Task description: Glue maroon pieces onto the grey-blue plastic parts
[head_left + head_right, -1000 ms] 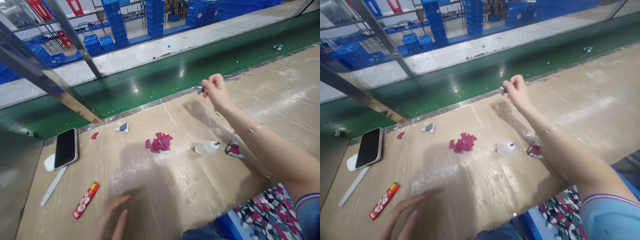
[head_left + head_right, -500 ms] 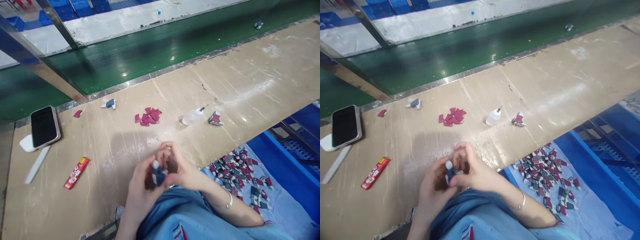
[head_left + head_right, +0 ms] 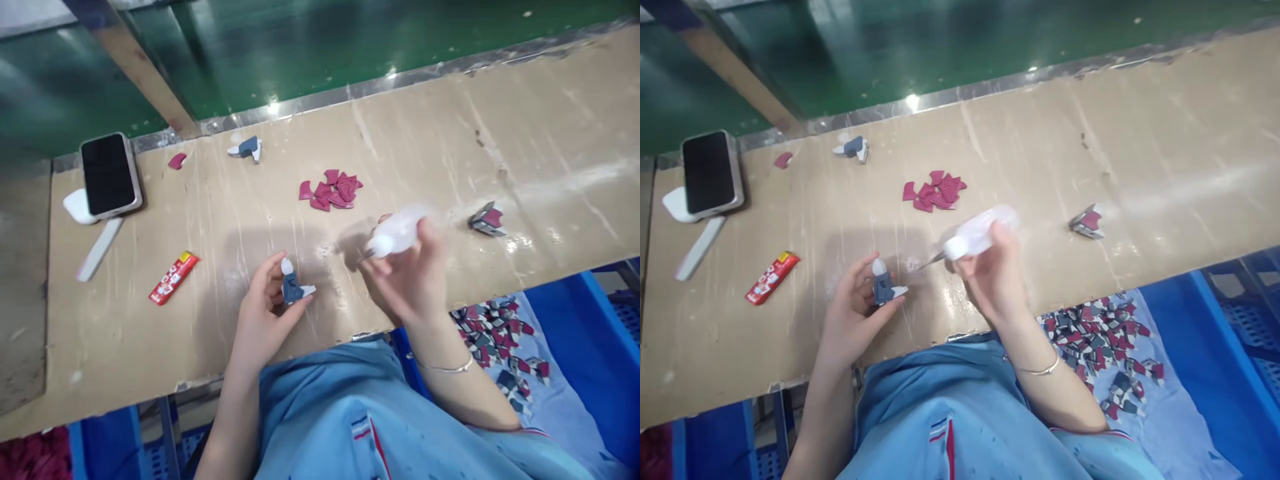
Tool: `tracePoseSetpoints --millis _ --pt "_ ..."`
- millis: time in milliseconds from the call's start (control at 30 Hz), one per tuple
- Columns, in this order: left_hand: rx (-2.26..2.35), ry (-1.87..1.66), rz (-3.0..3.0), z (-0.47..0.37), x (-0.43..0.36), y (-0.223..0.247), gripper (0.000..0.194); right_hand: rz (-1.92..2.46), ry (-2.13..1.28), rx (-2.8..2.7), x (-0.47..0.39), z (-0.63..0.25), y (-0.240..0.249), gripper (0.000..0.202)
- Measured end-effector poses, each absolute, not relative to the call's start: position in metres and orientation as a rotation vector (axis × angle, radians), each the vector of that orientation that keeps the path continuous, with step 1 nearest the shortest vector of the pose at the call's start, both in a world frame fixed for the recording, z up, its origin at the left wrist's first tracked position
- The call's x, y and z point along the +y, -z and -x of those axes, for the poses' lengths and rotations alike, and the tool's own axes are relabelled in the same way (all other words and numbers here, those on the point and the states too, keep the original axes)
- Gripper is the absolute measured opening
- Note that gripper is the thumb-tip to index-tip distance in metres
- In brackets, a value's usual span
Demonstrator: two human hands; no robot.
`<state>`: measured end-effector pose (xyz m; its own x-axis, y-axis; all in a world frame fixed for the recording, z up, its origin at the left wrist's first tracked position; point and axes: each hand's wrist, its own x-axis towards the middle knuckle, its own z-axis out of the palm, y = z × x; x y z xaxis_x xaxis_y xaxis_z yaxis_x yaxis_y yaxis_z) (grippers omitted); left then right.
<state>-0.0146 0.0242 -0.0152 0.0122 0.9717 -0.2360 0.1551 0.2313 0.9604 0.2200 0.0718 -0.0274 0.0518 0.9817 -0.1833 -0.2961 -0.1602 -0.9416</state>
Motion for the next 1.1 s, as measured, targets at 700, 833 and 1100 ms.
tracePoseSetpoints --millis 700,833,1100 --pt "1.397 -1.004 -1.143 0.011 0.023 0.009 0.062 1.267 -0.511 -1.464 0.030 -0.175 0.017 0.036" --pt "1.372 -1.014 -1.207 0.011 0.022 0.011 0.064 1.226 -0.447 -1.487 0.036 -0.175 0.021 0.035" --pt "1.335 -0.997 -1.362 0.016 0.022 0.014 0.064 1.140 -0.312 -1.542 0.041 -0.179 0.024 0.035"
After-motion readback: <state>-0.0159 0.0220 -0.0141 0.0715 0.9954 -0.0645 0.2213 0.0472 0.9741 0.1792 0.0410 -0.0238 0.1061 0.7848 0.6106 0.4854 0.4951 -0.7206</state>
